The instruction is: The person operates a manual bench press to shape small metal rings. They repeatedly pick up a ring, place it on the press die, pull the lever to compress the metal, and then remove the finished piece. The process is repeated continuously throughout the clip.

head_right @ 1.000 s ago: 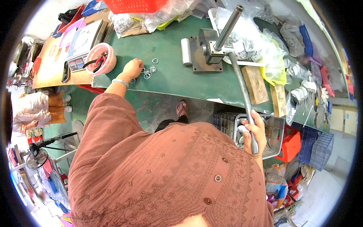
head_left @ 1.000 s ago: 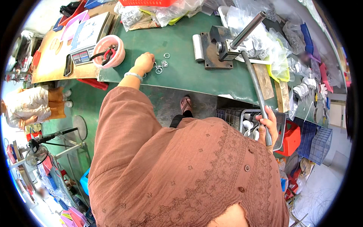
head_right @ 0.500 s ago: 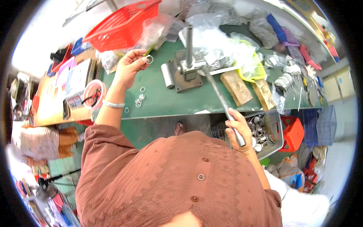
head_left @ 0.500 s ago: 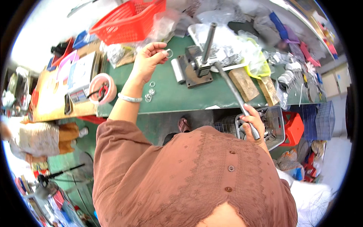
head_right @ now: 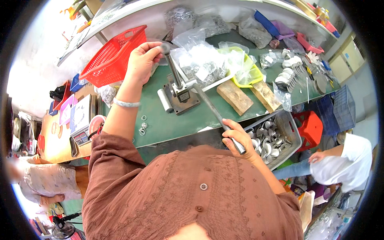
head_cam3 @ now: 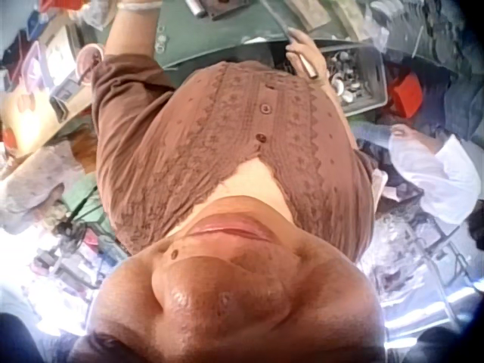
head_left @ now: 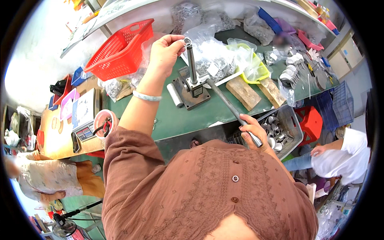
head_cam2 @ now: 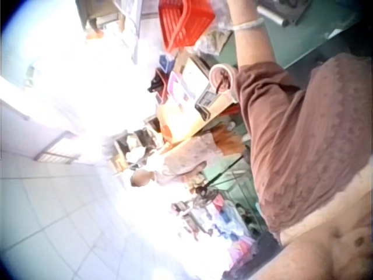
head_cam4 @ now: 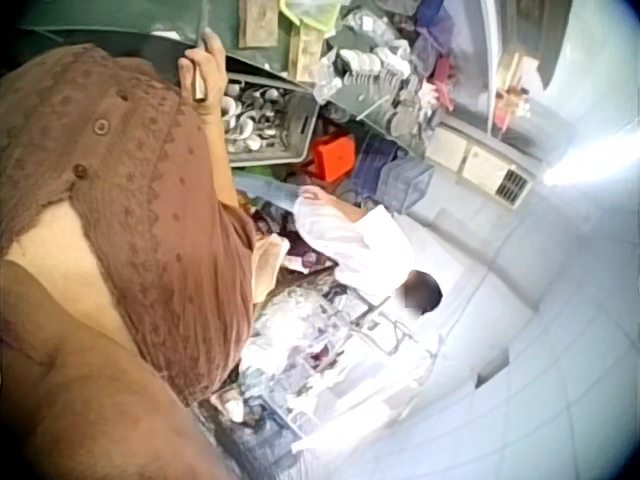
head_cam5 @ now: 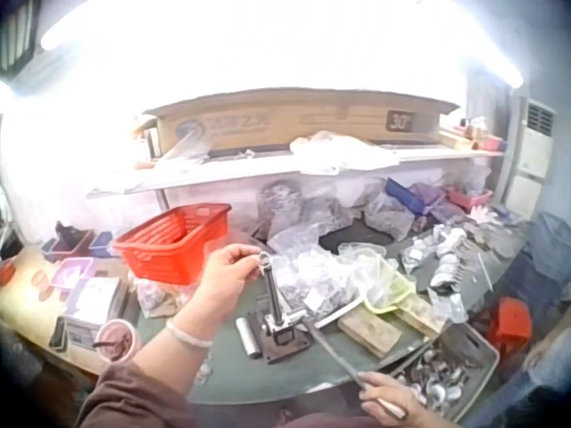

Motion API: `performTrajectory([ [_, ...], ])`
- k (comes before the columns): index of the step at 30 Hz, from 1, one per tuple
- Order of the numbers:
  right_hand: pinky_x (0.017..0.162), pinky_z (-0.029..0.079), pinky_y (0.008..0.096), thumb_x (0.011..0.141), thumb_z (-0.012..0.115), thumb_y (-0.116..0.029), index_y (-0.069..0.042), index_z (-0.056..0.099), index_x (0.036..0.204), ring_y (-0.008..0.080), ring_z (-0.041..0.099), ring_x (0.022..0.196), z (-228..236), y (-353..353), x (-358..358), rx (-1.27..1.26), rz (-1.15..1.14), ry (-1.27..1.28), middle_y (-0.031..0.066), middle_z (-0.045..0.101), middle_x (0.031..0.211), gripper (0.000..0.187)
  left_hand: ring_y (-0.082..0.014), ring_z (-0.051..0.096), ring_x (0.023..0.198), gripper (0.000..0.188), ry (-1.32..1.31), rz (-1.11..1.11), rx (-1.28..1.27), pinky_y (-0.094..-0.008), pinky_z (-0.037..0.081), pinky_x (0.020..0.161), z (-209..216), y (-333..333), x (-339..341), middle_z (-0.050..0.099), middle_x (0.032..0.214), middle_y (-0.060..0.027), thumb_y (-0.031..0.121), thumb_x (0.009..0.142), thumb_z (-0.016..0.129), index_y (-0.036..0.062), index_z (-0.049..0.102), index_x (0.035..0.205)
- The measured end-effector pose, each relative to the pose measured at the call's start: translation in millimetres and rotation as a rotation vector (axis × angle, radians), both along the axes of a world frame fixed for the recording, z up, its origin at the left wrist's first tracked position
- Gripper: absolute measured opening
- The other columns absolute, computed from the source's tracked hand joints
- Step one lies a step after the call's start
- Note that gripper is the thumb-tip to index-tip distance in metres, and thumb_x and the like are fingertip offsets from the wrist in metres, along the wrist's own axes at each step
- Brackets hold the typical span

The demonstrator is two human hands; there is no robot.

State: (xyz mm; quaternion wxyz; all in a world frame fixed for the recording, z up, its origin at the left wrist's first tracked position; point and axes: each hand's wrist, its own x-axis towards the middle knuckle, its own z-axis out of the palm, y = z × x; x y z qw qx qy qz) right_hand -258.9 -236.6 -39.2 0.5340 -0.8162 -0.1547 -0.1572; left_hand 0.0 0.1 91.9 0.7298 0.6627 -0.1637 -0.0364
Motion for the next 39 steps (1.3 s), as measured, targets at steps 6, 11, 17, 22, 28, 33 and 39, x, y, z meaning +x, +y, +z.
performTrajectory([
  [6, 0.092, 0.042, 0.0356, 0.077, 0.066, -0.002, -0.001, 0.060, 0.091, 0.0337, 0.054, 0.110, -0.5, 0.7, 1.0, 0.002, -0.005, -0.013, 0.0213, 0.053, 0.124, 0.015, -0.0058, 0.053, 0.068, 0.016, -0.109, 0.053, 0.218, -0.0200, 0.043, 0.062, -1.1, -2.8, -0.6, 0.061, 0.078, 0.0002, 0.006, 0.084, 0.061, -0.0009, 0.065, 0.098],
  [11, 0.091, 0.043, 0.0350, 0.077, 0.066, -0.002, -0.001, 0.060, 0.090, 0.0328, 0.055, 0.108, 8.0, 3.5, 0.8, -0.001, -0.006, -0.024, 0.0208, 0.053, 0.123, 0.014, -0.0045, 0.051, 0.066, 0.018, -0.212, 0.129, 0.378, -0.0196, 0.040, 0.058, 7.8, -4.0, -5.2, 0.059, 0.074, 0.0014, 0.006, 0.081, 0.059, -0.0018, 0.066, 0.095],
  [17, 0.091, 0.043, 0.0346, 0.079, 0.065, -0.002, -0.001, 0.060, 0.089, 0.0319, 0.055, 0.107, 5.5, 2.9, 1.1, 0.004, -0.010, -0.006, 0.0201, 0.054, 0.123, 0.011, -0.0089, 0.056, 0.063, 0.020, -0.262, 0.173, 0.446, -0.0253, 0.046, 0.060, 10.7, -7.7, -4.8, 0.064, 0.068, -0.0041, 0.010, 0.075, 0.059, -0.0011, 0.068, 0.089],
  [22, 0.090, 0.043, 0.0341, 0.079, 0.065, -0.003, -0.002, 0.060, 0.089, 0.0311, 0.056, 0.106, 9.9, 4.3, 0.8, 0.001, -0.012, -0.005, 0.0195, 0.054, 0.123, 0.011, -0.0098, 0.056, 0.062, 0.020, -0.321, 0.189, 0.543, -0.0258, 0.047, 0.060, 12.0, -8.7, 7.2, 0.064, 0.070, -0.0044, 0.011, 0.075, 0.058, 0.0003, 0.068, 0.089],
  [28, 0.089, 0.044, 0.0338, 0.080, 0.066, -0.003, -0.002, 0.060, 0.090, 0.0308, 0.056, 0.106, 11.2, 3.8, 1.0, -0.039, -0.018, -0.040, 0.0194, 0.054, 0.122, 0.012, -0.0067, 0.050, 0.063, 0.019, -0.130, 0.009, 0.409, -0.0208, 0.041, 0.059, 10.0, 0.1, 14.4, 0.058, 0.072, 0.0001, 0.001, 0.079, 0.054, -0.0039, 0.064, 0.095],
  [33, 0.090, 0.044, 0.0344, 0.079, 0.066, -0.003, -0.002, 0.060, 0.090, 0.0320, 0.056, 0.107, 8.8, 2.7, 2.2, -0.033, -0.003, -0.046, 0.0201, 0.054, 0.122, 0.012, -0.0067, 0.051, 0.071, 0.021, -0.144, -0.010, 0.426, -0.0211, 0.042, 0.064, -2.3, 6.2, 10.9, 0.059, 0.079, 0.0001, 0.002, 0.081, 0.054, -0.0035, 0.063, 0.099],
  [39, 0.090, 0.044, 0.0345, 0.078, 0.066, -0.002, -0.001, 0.060, 0.090, 0.0328, 0.056, 0.108, 2.1, 1.5, 0.3, 0.000, -0.005, -0.028, 0.0209, 0.054, 0.122, 0.013, -0.0089, 0.055, 0.086, 0.028, -0.237, -0.072, 0.290, -0.0233, 0.044, 0.078, -19.1, 7.7, -0.2, 0.062, 0.094, -0.0010, 0.009, 0.083, 0.064, -0.0011, 0.062, 0.109],
])
